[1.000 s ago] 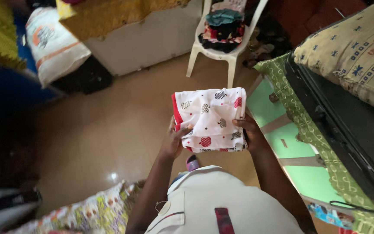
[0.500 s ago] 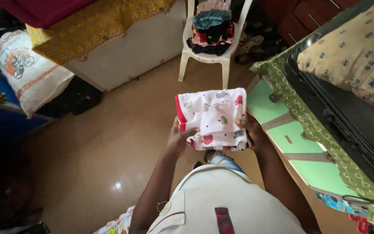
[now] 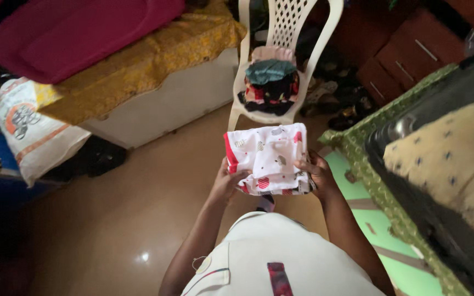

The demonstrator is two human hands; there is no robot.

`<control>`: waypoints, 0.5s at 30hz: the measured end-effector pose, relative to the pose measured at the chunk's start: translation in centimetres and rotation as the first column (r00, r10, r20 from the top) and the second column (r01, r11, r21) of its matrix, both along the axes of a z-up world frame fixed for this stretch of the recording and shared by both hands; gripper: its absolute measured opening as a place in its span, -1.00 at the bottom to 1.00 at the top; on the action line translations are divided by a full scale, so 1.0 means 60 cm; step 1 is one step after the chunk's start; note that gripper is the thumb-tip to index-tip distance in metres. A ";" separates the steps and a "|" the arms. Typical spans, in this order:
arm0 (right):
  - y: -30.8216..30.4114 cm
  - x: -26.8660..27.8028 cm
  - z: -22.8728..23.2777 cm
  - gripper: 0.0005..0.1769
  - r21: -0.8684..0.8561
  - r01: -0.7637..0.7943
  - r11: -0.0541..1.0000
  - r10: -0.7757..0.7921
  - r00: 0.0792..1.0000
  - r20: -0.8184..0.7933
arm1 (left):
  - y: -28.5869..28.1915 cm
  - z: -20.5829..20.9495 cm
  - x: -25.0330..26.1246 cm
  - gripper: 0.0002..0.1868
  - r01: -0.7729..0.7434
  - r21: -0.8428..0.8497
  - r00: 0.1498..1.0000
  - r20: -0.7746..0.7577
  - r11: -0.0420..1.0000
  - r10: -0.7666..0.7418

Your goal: The person folds several pieces of clothing and places them on a chair. They then organize and stack several books, certificates, and a notebook, and move various small containers and a glasses case on a side table and bed.

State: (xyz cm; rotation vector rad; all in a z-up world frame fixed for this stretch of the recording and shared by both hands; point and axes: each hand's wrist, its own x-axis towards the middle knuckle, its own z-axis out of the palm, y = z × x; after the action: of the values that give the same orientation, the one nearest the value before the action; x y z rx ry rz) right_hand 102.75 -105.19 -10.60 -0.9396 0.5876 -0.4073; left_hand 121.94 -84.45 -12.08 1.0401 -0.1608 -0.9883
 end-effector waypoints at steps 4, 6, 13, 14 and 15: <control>-0.088 0.055 -0.021 -0.27 0.060 -0.013 0.998 0.017 0.997 -0.069 | -0.068 -0.010 0.045 -0.21 -0.012 0.049 0.999 -0.036 0.999 0.013; -0.119 0.075 -0.038 -0.25 0.076 -0.027 0.997 0.032 0.997 -0.069 | -0.102 -0.024 0.072 -0.23 -0.013 0.021 1.000 -0.013 1.000 0.014; -0.193 0.146 -0.089 0.10 -0.038 0.075 0.996 -0.081 0.969 -0.232 | -0.202 -0.075 0.163 -0.18 -0.082 0.014 0.978 -0.192 0.997 0.083; -0.202 0.157 -0.093 0.17 -0.042 0.092 0.995 -0.100 0.959 -0.264 | -0.216 -0.090 0.176 -0.20 -0.086 -0.015 0.978 -0.191 0.996 0.081; -0.213 0.168 -0.098 0.11 -0.051 0.113 0.992 -0.122 0.960 -0.250 | -0.231 -0.109 0.189 -0.22 -0.090 -0.043 0.979 -0.189 0.995 0.080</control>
State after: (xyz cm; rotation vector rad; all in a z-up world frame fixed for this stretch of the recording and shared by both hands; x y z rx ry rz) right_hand 112.83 -117.98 -16.49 -1.0025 0.8748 -0.4078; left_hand 133.25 -98.31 -18.62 0.8945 0.0132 -0.9939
